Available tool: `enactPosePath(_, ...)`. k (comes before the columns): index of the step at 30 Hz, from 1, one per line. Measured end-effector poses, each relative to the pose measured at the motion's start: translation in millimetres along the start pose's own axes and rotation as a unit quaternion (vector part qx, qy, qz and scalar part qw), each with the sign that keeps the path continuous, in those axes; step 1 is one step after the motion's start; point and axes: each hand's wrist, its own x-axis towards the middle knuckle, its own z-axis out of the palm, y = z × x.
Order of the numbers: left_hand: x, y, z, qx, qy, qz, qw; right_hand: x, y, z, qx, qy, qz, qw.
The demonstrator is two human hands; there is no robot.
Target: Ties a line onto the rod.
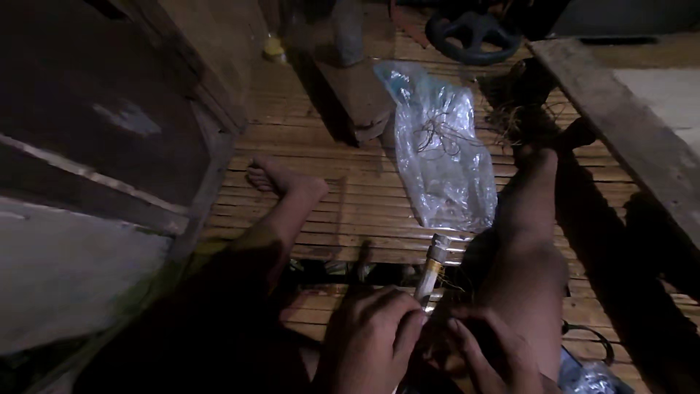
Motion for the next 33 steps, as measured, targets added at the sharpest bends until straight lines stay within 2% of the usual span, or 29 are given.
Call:
enactPosePath(5, -2.0, 2.3, -1.1, -0.058, -0.026, 0.07, 0.995, -1.2, -5.5, 10.9, -0.036, -0.028, -0.051, 0.998)
enactPosePath(9, -0.8, -0.4, 3.4, -0.081, -0.026, 0.081, 0.993, -0.3, -4.9, 12.5, -0.038, -0.03, -0.093, 0.995)
enactPosePath(13, 2.1, -5.4, 9.7, -0.116, -0.031, 0.074, 0.99, -2.3, -1.6, 9.4, -0.011, -0.025, -0.1, 0.995)
enactPosePath(17, 6.9, -13.2, 18.2, -0.185, -0.055, 0.017, 0.981, -2.3, 2.0, 6.8, -0.003, 0.001, -0.09, 0.996)
enactPosePath(19, 11.3, -18.0, 22.3, -0.173, -0.073, -0.062, 0.98, -2.1, 3.6, 4.8, 0.004, 0.01, -0.08, 0.997)
enactPosePath(22, 24.2, -22.8, 21.7, -0.066, -0.173, -0.226, 0.956, -4.6, 5.8, 0.2, 0.011, 0.009, -0.066, 0.998)
enactPosePath(24, 30.2, -33.3, 26.5, -0.001, -0.261, -0.278, 0.924, -9.0, 7.3, -2.7, 0.04, 0.007, -0.023, 0.999)
enactPosePath(27, 28.8, -53.8, 39.8, 0.016, -0.359, -0.237, 0.903, -20.4, 13.7, -6.1, 0.13, -0.003, 0.082, 0.988)
enactPosePath(29, 27.6, -61.1, 50.3, 0.006, -0.396, -0.202, 0.896, -28.2, 21.7, -8.1, 0.148, -0.005, 0.108, 0.983)
enactPosePath(31, 27.0, -61.8, 55.0, 0.002, -0.401, -0.193, 0.896, -33.3, 28.2, -9.5, 0.142, 0.0, 0.107, 0.984)
enactPosePath(33, 26.2, -59.5, 52.0, -0.017, -0.369, -0.206, 0.906, -35.5, 29.8, -9.2, 0.131, 0.016, 0.107, 0.986)
